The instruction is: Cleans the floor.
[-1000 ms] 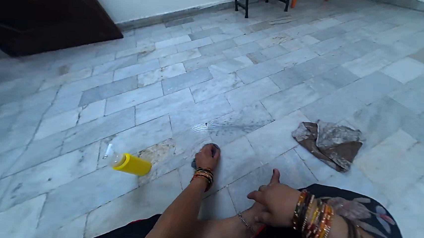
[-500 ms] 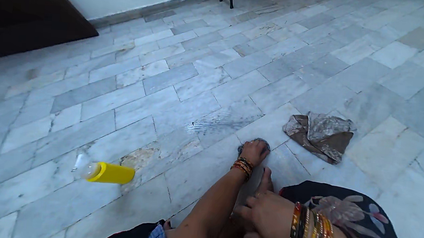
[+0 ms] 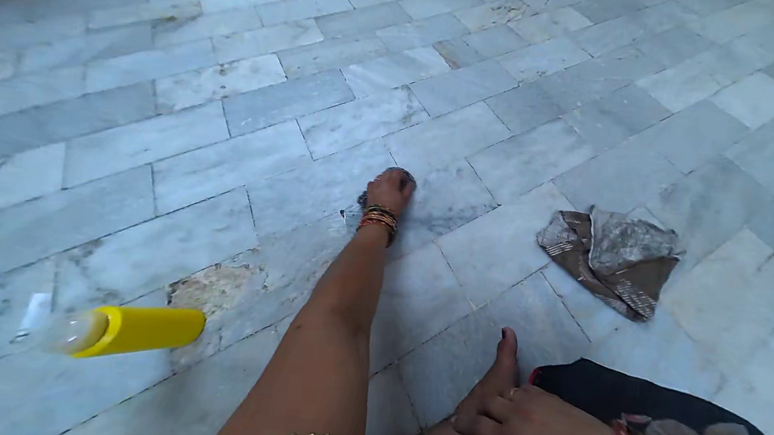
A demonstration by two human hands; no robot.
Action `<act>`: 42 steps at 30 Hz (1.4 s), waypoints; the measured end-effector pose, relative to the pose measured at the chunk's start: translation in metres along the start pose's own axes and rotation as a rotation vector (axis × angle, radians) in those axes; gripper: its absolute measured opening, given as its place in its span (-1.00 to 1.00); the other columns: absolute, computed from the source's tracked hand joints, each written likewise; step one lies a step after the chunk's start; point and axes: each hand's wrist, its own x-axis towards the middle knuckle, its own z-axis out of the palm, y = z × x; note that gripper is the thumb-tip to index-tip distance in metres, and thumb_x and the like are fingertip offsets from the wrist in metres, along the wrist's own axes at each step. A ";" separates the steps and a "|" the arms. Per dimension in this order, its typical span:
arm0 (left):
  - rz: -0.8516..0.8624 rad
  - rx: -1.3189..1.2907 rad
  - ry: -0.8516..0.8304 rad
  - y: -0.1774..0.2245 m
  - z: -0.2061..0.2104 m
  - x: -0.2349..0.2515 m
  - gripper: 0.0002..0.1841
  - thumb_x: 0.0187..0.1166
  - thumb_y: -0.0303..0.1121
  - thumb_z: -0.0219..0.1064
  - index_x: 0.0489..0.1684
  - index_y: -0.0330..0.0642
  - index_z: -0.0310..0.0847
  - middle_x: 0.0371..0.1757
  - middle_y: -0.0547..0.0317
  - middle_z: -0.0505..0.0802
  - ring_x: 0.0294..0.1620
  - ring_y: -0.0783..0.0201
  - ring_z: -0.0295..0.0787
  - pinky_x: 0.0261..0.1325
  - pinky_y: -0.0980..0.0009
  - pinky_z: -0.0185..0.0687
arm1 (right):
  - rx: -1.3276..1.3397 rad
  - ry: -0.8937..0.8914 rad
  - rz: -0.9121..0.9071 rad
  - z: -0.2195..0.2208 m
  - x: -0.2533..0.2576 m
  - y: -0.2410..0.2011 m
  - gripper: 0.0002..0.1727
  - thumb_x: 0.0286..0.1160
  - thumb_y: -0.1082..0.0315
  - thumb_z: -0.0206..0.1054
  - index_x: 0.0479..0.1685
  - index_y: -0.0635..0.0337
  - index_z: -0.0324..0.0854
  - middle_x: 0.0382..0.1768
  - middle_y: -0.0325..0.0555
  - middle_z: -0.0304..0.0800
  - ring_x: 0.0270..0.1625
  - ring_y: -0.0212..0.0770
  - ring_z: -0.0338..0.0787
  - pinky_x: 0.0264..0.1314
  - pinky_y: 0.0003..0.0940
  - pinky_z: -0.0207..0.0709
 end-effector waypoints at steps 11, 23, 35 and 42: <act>-0.337 0.002 0.239 -0.113 -0.054 -0.098 -0.58 0.79 -0.13 0.22 0.27 -0.34 0.70 0.36 -0.38 0.75 0.47 -0.38 0.64 0.49 -0.44 0.38 | -0.004 -0.158 0.121 -0.013 0.012 -0.001 -0.36 0.79 0.00 0.21 0.75 0.12 0.35 0.45 0.29 0.63 0.47 0.33 0.64 0.50 0.29 0.45; -0.360 0.098 -0.017 -0.035 -0.013 -0.228 -0.54 0.75 -0.08 0.18 0.35 -0.25 0.69 0.38 -0.23 0.78 0.46 -0.21 0.69 0.52 -0.22 0.48 | -0.171 -0.081 0.171 -0.005 0.002 -0.034 -0.35 0.79 -0.03 0.17 0.77 0.06 0.32 0.50 0.29 0.58 0.49 0.39 0.60 0.47 0.41 0.40; 0.111 0.086 -0.262 0.094 0.050 -0.223 -0.54 0.78 -0.01 0.09 0.32 -0.13 0.71 0.38 -0.05 0.79 0.51 -0.05 0.64 0.57 -0.12 0.41 | -0.199 -0.090 0.125 0.004 -0.007 -0.042 -0.35 0.81 0.00 0.16 0.77 0.12 0.32 0.51 0.29 0.57 0.52 0.36 0.58 0.52 0.33 0.40; 0.191 0.024 -0.216 0.094 0.046 -0.157 -0.58 0.78 -0.07 0.16 0.32 -0.16 0.71 0.37 -0.10 0.79 0.49 -0.10 0.66 0.54 -0.16 0.44 | -0.141 -0.112 0.083 0.007 -0.001 -0.029 -0.35 0.80 -0.02 0.18 0.76 0.11 0.34 0.51 0.29 0.58 0.55 0.33 0.57 0.59 0.28 0.37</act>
